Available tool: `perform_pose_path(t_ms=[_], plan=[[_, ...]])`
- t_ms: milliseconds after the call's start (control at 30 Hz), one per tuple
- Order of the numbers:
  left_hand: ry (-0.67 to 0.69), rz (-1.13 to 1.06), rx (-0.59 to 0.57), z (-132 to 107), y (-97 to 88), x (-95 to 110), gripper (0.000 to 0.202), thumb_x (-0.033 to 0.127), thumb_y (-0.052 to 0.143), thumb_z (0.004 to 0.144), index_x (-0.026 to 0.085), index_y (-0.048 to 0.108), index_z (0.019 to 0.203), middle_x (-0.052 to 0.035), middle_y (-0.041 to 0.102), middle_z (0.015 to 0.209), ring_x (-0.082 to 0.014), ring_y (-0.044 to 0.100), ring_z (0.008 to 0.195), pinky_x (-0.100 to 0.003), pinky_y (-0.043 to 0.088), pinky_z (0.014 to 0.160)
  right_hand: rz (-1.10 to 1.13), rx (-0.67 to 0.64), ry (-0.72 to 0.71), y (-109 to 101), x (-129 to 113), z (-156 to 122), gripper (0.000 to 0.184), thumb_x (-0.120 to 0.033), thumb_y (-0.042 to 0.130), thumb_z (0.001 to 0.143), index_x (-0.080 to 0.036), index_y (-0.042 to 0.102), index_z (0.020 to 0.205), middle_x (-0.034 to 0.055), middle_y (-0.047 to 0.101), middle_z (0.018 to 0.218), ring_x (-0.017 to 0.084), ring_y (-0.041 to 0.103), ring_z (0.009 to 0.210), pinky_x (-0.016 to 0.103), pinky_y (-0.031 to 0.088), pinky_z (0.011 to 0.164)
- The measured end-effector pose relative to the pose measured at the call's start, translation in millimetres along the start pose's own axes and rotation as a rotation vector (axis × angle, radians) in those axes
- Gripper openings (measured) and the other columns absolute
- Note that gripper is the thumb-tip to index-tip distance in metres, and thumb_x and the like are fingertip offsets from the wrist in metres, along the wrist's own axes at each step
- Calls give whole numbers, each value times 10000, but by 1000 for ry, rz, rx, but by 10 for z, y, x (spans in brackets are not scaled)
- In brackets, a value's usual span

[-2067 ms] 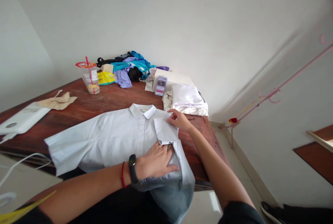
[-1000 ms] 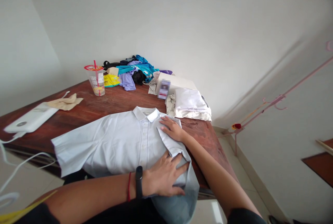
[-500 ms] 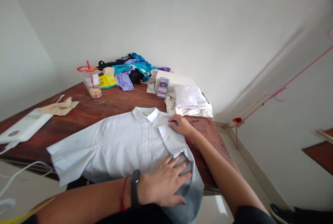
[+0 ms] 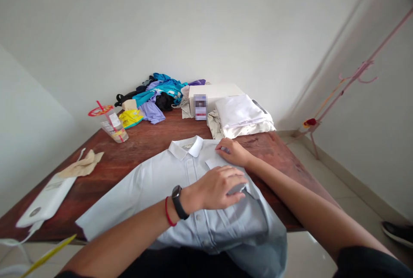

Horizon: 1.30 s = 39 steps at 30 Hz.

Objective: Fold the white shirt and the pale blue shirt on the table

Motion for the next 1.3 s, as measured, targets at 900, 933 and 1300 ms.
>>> perform_pose_path(t_ms=[900, 933, 1300], plan=[[25, 192, 15, -33, 323, -80, 394, 202, 589, 974, 187, 582, 1367, -84, 652, 1268, -227, 601, 1153, -379, 510, 979, 31, -2, 27, 82, 149, 11, 123, -238, 678, 895, -204, 791, 930, 66, 725, 945, 209, 678, 837, 308, 523, 781], [27, 221, 3, -29, 322, -60, 422, 185, 590, 970, 191, 559, 1391, -89, 632, 1297, -228, 593, 1166, -380, 505, 987, 33, -1, 26, 82, 153, 11, 123, -240, 681, 894, -207, 793, 931, 66, 725, 944, 210, 678, 837, 309, 524, 783], [306, 337, -186, -260, 284, 578, 159, 260, 477, 1051, 180, 612, 1022, -55, 624, 979, -209, 591, 902, -339, 448, 671, 50, -20, 35, 87, 175, 17, 125, -245, 678, 912, -207, 790, 951, 64, 706, 966, 196, 670, 820, 319, 526, 806]])
Point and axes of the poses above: each hand's wrist, its own z-axis towards the middle knuckle, its own y-axis out of the palm, x = y × z, the point moved 1 cm from there along z, towards the middle knuckle
